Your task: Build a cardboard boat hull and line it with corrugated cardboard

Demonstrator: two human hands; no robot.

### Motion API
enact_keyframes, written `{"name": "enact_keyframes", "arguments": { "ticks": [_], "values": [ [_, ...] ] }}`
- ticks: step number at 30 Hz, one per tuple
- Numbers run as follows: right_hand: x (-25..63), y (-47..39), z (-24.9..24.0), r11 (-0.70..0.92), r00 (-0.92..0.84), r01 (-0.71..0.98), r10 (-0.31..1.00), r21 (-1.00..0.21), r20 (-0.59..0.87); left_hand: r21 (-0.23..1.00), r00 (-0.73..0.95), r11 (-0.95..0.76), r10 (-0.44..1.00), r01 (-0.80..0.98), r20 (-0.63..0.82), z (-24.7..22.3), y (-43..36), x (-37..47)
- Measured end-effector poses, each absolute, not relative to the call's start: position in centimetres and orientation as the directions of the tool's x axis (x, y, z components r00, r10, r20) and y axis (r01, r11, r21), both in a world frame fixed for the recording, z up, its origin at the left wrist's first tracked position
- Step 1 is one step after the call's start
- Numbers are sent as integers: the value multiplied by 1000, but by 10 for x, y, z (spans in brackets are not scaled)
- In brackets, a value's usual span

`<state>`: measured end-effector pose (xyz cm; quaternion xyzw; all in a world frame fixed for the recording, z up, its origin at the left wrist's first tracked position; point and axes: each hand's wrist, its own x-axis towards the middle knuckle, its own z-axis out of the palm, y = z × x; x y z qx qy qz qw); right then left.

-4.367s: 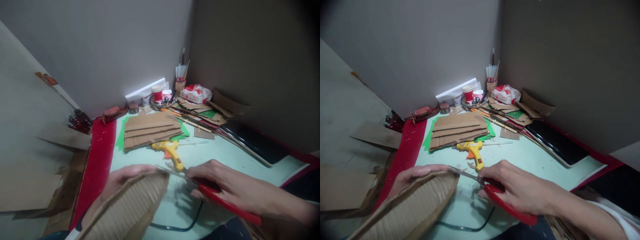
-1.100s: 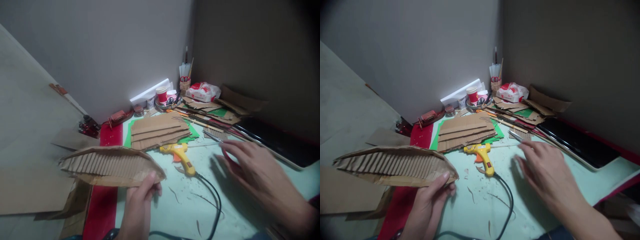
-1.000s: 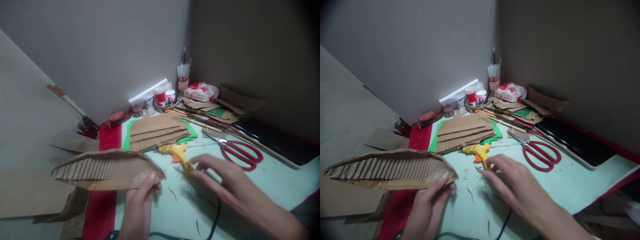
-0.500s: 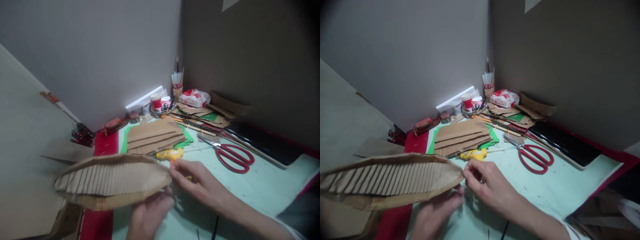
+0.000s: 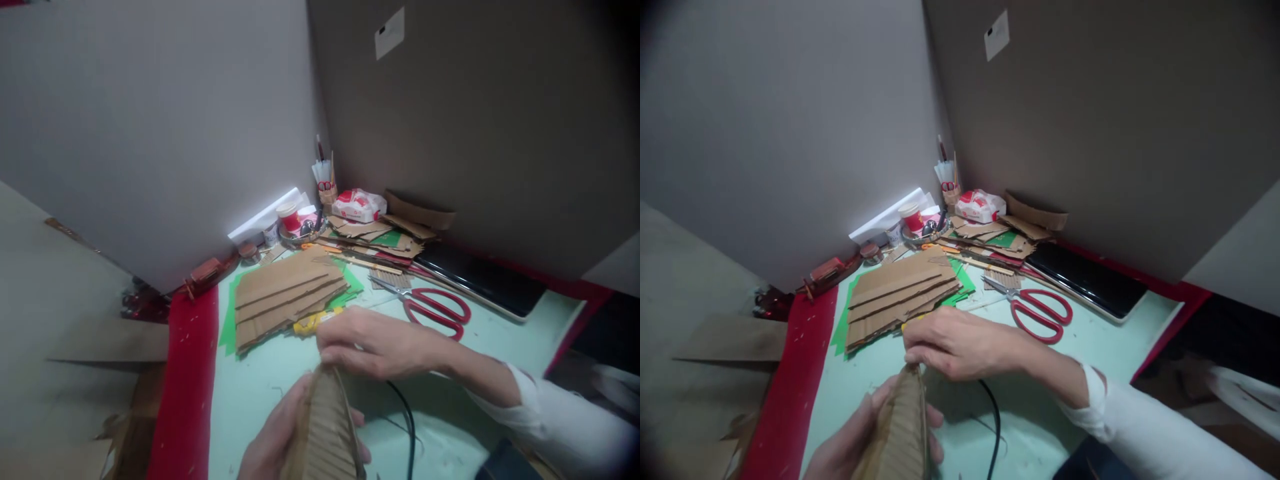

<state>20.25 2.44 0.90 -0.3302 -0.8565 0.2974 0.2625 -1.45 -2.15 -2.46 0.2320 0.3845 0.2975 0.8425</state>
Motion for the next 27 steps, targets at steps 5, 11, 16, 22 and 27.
{"name": "enact_keyframes", "arguments": {
  "ticks": [5, 11, 16, 22, 27],
  "values": [
    [183, 28, -14, 647, -565, 462, 742, -606, 361, 739, 538, 613, 737, -280, -408, -40, -14, -10],
    [181, 35, -23, 569, -370, 507, 822, -648, 433, 841, 405, 536, 788, -79, -464, -55, -16, -21],
    [204, 42, -19, 462, -192, 573, 879, -677, 437, 870, 339, 489, 831, -69, -440, -52, -20, -25],
    [239, 7, -27, 421, -163, 668, 887, -614, 431, 739, 304, 629, 772, -241, -558, -43, -17, -27],
    [294, -29, -50, 246, 19, 876, 842, -415, 539, 732, 264, 625, 780, -273, -568, -38, -15, -23]
  ]
}}
